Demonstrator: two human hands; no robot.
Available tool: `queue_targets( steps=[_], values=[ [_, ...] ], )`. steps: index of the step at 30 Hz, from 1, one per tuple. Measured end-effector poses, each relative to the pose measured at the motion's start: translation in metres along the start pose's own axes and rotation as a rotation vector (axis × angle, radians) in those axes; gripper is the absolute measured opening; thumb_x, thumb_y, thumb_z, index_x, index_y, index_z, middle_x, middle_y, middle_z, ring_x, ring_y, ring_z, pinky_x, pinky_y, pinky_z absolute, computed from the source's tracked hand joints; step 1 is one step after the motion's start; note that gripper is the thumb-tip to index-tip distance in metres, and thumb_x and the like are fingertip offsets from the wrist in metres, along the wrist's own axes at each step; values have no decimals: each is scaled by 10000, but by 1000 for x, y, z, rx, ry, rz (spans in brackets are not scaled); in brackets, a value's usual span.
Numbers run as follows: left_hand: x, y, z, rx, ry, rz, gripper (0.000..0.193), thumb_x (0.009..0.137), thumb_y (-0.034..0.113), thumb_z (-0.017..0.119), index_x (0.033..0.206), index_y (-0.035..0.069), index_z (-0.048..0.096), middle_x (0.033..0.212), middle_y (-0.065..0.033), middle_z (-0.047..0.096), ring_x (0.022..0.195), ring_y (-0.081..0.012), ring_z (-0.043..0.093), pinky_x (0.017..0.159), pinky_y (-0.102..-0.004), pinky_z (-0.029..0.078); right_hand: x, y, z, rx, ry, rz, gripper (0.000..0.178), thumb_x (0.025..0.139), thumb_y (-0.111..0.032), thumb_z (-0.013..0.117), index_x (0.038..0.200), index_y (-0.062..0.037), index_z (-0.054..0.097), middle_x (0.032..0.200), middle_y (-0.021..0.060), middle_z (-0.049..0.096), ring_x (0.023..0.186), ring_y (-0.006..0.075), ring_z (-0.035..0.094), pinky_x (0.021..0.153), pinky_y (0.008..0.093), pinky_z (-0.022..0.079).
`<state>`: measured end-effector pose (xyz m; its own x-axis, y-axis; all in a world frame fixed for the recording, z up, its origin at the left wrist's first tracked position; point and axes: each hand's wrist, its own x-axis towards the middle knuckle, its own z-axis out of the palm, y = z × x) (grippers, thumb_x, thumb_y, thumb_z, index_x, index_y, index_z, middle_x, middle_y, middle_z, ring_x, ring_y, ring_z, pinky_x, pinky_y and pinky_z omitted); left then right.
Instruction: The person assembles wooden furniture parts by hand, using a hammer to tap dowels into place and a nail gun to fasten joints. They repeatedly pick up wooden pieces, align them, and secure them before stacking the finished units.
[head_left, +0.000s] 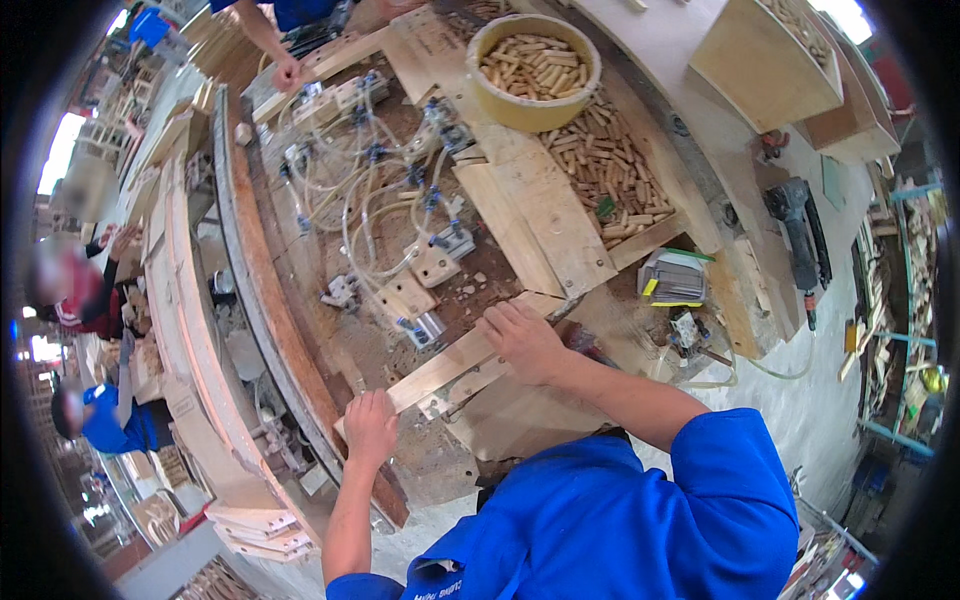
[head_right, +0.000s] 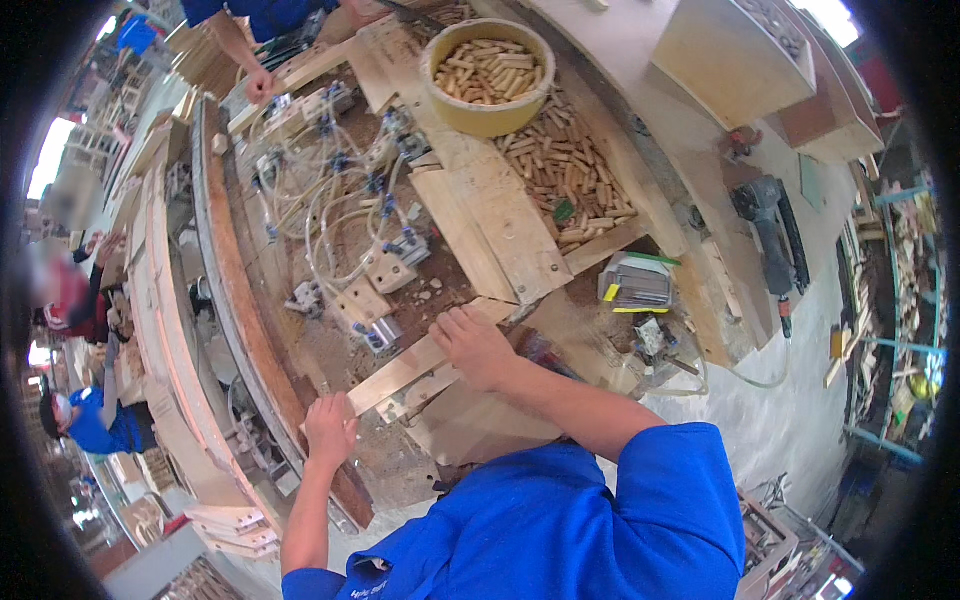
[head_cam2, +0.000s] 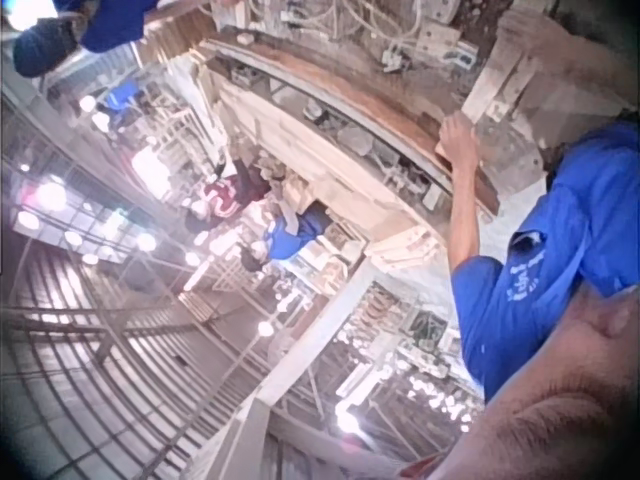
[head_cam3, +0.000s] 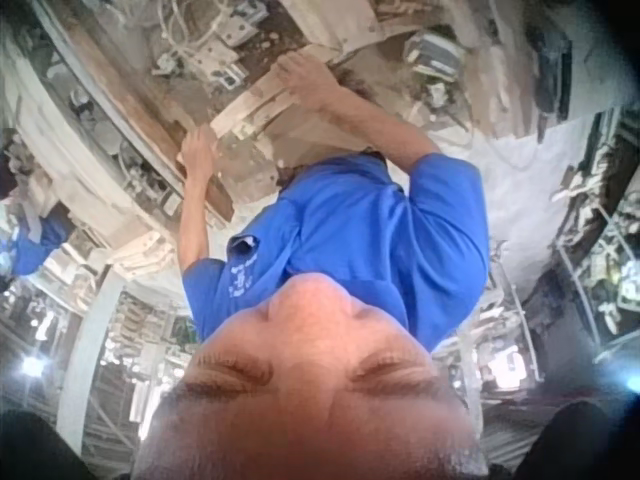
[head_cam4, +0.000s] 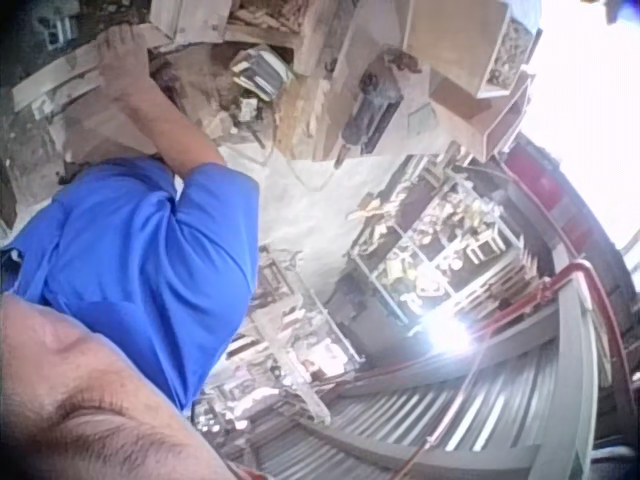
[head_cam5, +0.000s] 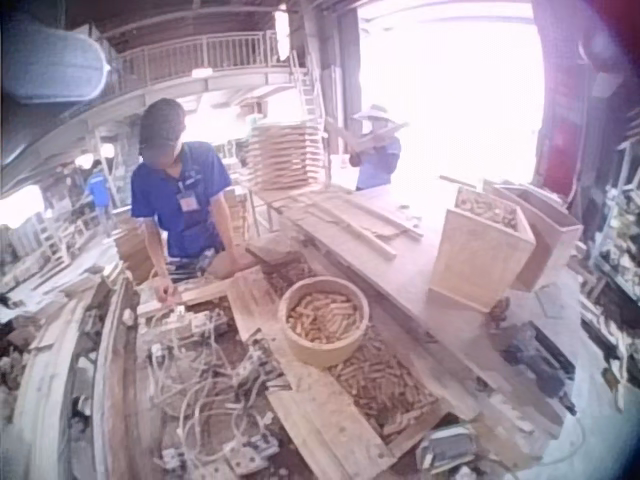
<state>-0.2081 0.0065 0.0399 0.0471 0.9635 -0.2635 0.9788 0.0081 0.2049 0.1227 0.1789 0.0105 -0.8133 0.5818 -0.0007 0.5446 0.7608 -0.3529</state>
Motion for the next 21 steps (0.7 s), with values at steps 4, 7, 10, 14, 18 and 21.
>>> queue_targets(
  steps=[4, 7, 10, 14, 18, 21],
  values=[
    [2, -4, -3, -22, -62, -1, 583, 770, 197, 875, 1277, 27, 645, 1127, -171, 664, 1115, -375, 635, 999, -492, 478, 2, -4, -4, 101, 1, 35, 783, 690, -212, 832, 1397, 3, 572, 1362, 168, 572, 1346, 355, 521, 1217, 491, 359],
    [21, -14, -15, -88, -154, -17, 594, 822, 255, 869, 1323, 24, 649, 1207, -199, 696, 1141, -384, 667, 1009, -502, 503, 1, -6, -10, 81, 12, 38, 774, 680, -195, 828, 1385, 3, 580, 1358, 169, 573, 1348, 354, 520, 1216, 478, 365],
    [76, -19, -36, -437, 164, -272, 545, 927, 284, 814, 1368, 9, 648, 1319, -219, 712, 1145, -355, 709, 985, -467, 558, -1, -3, -3, -8, 16, 62, 862, 632, -285, 877, 1390, -9, 575, 1382, 164, 571, 1353, 358, 522, 1206, 485, 376],
    [120, -69, -27, -729, 568, -340, 437, 972, 227, 759, 1344, 20, 665, 1274, -184, 737, 1058, -276, 735, 971, -391, 569, 5, -13, -13, 1, 28, -41, 761, 674, -202, 827, 1368, 1, 589, 1343, 170, 584, 1325, 343, 532, 1191, 457, 384],
    [148, -46, -23, -739, 514, -350, 351, 983, 191, 711, 1300, 45, 675, 1206, -139, 750, 992, -234, 744, 942, -382, 573, 1, -13, -17, 18, 60, -19, 768, 682, -239, 839, 1367, -8, 581, 1319, 168, 594, 1304, 340, 543, 1175, 462, 392],
    [145, -9, -36, -677, 398, -453, 374, 967, 204, 709, 1307, 56, 659, 1209, -138, 753, 915, -222, 748, 869, -400, 575, -4, -6, -16, -10, 8, 43, 792, 683, -275, 859, 1374, -18, 571, 1319, 166, 598, 1307, 339, 544, 1180, 470, 390]
  ],
)
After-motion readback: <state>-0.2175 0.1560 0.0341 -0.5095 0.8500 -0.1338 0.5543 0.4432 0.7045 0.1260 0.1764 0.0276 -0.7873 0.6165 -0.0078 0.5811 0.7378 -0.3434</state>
